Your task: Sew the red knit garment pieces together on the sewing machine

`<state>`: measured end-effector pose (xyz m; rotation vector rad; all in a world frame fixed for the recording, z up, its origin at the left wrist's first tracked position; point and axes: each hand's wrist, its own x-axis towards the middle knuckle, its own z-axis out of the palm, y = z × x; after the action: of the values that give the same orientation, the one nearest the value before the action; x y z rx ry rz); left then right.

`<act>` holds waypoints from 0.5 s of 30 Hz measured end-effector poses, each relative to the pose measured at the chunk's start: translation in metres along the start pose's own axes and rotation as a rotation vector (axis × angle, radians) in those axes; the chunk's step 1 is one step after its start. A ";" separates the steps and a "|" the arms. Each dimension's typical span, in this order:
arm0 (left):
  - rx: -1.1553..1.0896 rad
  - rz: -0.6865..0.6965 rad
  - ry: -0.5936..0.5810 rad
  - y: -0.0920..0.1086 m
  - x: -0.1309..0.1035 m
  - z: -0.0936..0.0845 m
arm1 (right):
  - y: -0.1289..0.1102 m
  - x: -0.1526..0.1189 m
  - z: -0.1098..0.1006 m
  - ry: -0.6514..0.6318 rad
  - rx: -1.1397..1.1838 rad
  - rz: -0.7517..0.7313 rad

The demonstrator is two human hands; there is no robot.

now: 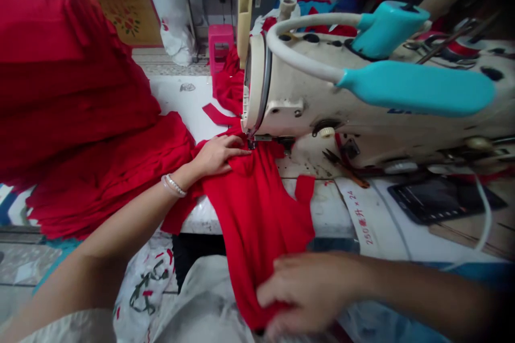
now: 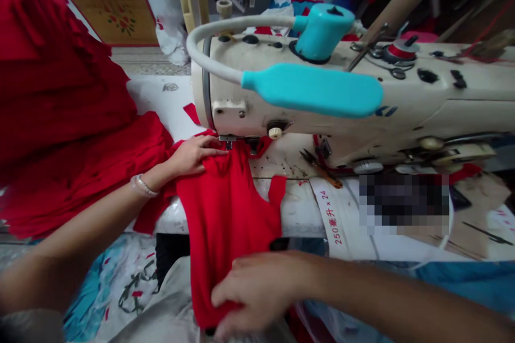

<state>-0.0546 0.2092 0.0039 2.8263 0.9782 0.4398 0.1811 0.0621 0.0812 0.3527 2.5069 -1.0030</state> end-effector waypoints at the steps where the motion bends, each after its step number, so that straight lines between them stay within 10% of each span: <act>1: 0.015 0.038 0.016 0.002 -0.003 -0.001 | -0.004 0.009 0.007 0.000 -0.031 0.055; 8: 0.011 0.062 0.101 0.070 -0.051 0.003 | 0.038 0.031 0.058 0.944 -0.441 0.163; 15: -0.034 0.028 0.093 0.097 -0.060 0.002 | 0.036 0.044 0.102 1.111 -0.551 0.254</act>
<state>-0.0423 0.0954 0.0078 2.8147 0.9389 0.5900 0.1852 0.0193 -0.0274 1.2642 3.3628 0.1181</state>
